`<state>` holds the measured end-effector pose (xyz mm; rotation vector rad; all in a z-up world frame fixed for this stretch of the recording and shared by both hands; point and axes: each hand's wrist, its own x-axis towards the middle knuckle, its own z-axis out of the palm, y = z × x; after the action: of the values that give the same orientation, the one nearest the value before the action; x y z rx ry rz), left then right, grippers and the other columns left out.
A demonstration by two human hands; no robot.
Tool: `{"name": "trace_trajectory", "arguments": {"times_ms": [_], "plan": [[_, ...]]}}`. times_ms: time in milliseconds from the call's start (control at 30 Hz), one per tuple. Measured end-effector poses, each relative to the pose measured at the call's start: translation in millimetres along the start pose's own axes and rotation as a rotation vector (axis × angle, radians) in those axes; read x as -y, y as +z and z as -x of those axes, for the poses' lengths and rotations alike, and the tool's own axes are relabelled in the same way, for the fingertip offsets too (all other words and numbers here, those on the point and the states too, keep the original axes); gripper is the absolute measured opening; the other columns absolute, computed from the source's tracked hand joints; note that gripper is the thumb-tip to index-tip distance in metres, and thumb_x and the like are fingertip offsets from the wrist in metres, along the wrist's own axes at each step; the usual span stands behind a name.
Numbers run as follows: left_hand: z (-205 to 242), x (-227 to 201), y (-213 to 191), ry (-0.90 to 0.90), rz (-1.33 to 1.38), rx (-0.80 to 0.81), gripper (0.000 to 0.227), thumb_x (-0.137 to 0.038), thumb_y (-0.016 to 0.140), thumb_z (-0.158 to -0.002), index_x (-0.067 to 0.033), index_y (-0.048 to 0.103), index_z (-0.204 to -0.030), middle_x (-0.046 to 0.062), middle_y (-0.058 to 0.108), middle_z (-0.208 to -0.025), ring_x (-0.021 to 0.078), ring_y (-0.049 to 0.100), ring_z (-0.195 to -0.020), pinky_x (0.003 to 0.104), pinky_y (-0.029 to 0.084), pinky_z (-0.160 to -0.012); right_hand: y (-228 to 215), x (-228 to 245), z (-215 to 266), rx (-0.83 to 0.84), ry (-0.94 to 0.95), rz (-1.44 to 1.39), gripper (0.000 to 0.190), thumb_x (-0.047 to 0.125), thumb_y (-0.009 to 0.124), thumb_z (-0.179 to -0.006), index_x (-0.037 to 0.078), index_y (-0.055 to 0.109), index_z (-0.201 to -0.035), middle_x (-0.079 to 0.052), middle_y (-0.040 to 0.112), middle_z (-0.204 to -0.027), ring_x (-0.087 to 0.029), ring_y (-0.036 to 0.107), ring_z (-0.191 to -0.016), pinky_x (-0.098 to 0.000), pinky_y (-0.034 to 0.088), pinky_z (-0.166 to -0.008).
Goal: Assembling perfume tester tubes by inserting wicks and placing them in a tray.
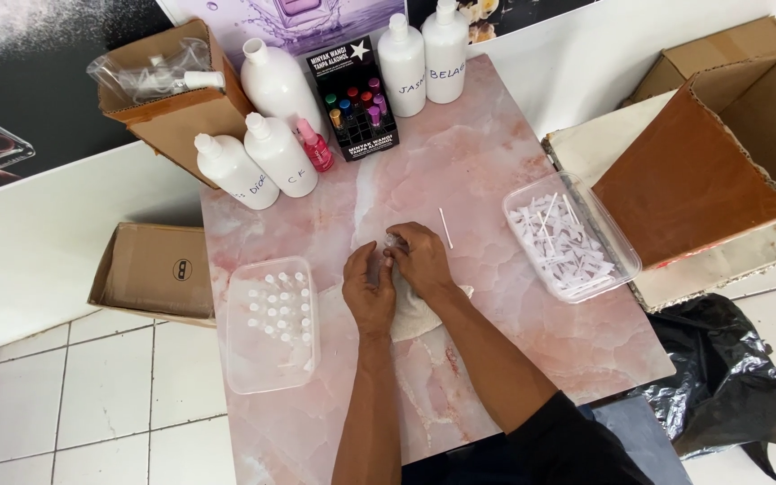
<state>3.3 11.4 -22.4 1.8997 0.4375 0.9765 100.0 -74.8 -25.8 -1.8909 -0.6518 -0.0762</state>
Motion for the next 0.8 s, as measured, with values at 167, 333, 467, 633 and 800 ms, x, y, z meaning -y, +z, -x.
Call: {"name": "trace_trajectory", "arguments": {"times_ms": [167,333,467,633,800], "plan": [[2,1,2,0.001,-0.027,0.017,0.039,0.000,0.080,-0.081,-0.0062,0.074,-0.119,0.012,0.070,-0.114,0.0301,0.065,-0.115,0.042,0.051,-0.103,-5,9,2,0.008,0.013,0.011,0.038,-0.005,0.079,-0.076,0.007,0.074,-0.112,-0.014,0.073,-0.098,-0.035,0.073,-0.090,-0.0420,0.062,-0.079],[1,-4,0,-0.038,-0.029,0.037,0.041,-0.001,0.081,-0.081,-0.0074,0.073,-0.120,0.013,0.069,-0.118,0.0301,0.062,-0.120,0.040,0.051,-0.104,-27,21,13,0.039,-0.060,0.066,0.039,-0.002,0.075,-0.084,0.005,0.071,-0.122,-0.017,0.069,-0.114,-0.038,0.069,-0.105,-0.0458,0.058,-0.090],[3,-8,0,-0.049,-0.063,0.056,0.038,-0.002,0.079,-0.084,-0.0067,0.073,-0.121,0.013,0.068,-0.120,0.0309,0.061,-0.122,0.041,0.050,-0.106,-40,21,35,0.061,-0.093,0.185,0.028,0.008,0.076,-0.088,0.010,0.074,-0.115,-0.014,0.069,-0.115,-0.036,0.068,-0.108,-0.0456,0.057,-0.090],[10,-1,2,-0.037,-0.133,0.093,0.038,-0.001,0.076,-0.085,-0.0081,0.072,-0.122,0.011,0.066,-0.124,0.0301,0.057,-0.126,0.042,0.048,-0.110,-31,-3,57,0.153,-0.095,0.373,0.017,0.017,0.074,-0.089,0.014,0.077,-0.105,-0.010,0.068,-0.121,-0.035,0.064,-0.113,-0.0451,0.054,-0.089],[15,-20,-8,-0.004,-0.141,0.002,0.034,0.002,0.072,-0.086,-0.0068,0.072,-0.120,0.013,0.063,-0.126,0.0304,0.058,-0.124,0.044,0.050,-0.107,-46,23,63,0.174,-0.064,0.253,0.016,0.017,0.069,-0.095,0.013,0.076,-0.108,-0.014,0.068,-0.124,-0.036,0.065,-0.114,-0.0454,0.053,-0.090]]}}
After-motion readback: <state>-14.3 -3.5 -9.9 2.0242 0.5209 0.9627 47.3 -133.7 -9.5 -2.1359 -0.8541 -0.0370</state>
